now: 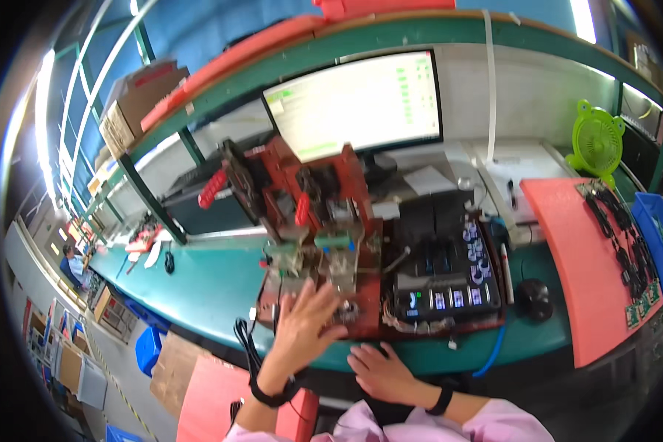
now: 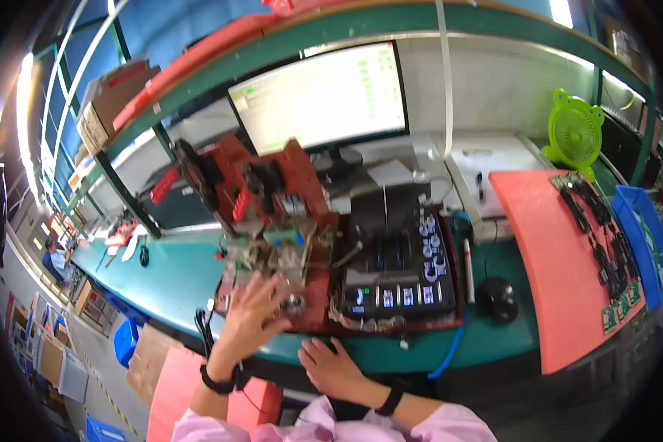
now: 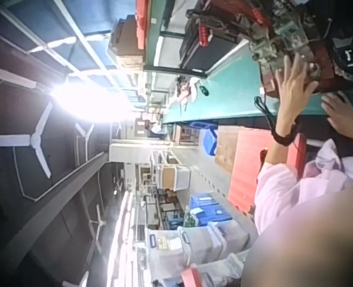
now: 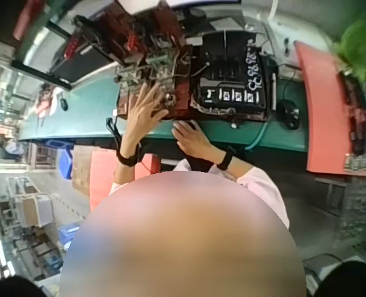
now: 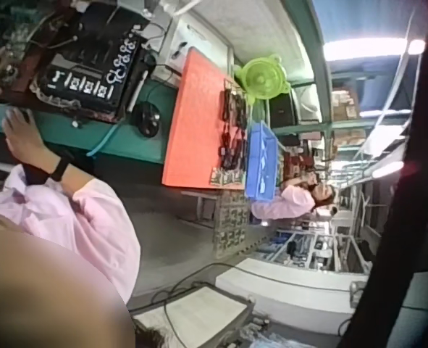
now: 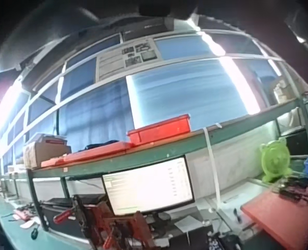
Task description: Test printed circuit boards using a specialized testing fixture and computer monitoring system.
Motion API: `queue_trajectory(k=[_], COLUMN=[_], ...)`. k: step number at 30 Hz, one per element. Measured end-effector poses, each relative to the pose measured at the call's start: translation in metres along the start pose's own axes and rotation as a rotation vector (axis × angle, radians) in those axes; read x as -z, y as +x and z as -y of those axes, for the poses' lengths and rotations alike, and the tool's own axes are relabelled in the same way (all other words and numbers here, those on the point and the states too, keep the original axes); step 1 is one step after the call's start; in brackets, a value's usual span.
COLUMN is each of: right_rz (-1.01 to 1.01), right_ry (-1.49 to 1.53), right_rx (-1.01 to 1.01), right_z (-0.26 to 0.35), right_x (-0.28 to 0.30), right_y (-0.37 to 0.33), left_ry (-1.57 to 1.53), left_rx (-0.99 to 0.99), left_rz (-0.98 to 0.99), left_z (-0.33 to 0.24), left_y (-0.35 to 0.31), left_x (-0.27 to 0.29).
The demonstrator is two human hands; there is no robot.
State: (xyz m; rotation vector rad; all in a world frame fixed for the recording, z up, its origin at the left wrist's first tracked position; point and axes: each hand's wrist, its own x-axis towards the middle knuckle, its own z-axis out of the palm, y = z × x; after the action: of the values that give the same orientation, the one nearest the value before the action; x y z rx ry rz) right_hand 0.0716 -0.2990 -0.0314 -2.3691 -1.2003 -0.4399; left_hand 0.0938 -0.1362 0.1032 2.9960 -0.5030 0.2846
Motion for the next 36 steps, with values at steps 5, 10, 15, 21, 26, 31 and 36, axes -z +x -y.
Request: queue_trajectory(k=[5, 10, 15, 21, 26, 31, 36], right_rz=[0.043, -0.002, -0.029, -0.024, -0.060, -0.045, -0.053], right_ry=[-0.051, -0.061, -0.078, -0.067, -0.072, -0.107, -0.069], right_rx=[-0.019, -0.037, -0.026, -0.014, 0.005, -0.015, -0.025], right_z=[-0.003, -0.002, -0.003, -0.003, -0.005, -0.002, -0.004], right_x=[-0.004, -0.010, -0.007, -0.008, -0.010, -0.009, -0.008], right_y=[-0.002, 0.002, 0.003, 0.002, 0.001, 0.001, 0.000], left_ry=[0.041, 0.105, 0.176, 0.129, 0.193, 0.198, 0.171], left_rx=[0.038, 0.038, -0.074, -0.118, -0.129, -0.177, -0.040], left_rz=[-0.038, -0.122, -0.084, -0.072, -0.023, -0.065, -0.164], left_z=[-0.014, -0.019, -0.025, -0.024, -0.022, -0.023, -0.013], left_y=[-0.007, -0.001, 0.009, 0.009, 0.010, 0.007, -0.011], left_x=[-0.001, -0.021, -0.019, -0.012, -0.010, -0.011, -0.011])
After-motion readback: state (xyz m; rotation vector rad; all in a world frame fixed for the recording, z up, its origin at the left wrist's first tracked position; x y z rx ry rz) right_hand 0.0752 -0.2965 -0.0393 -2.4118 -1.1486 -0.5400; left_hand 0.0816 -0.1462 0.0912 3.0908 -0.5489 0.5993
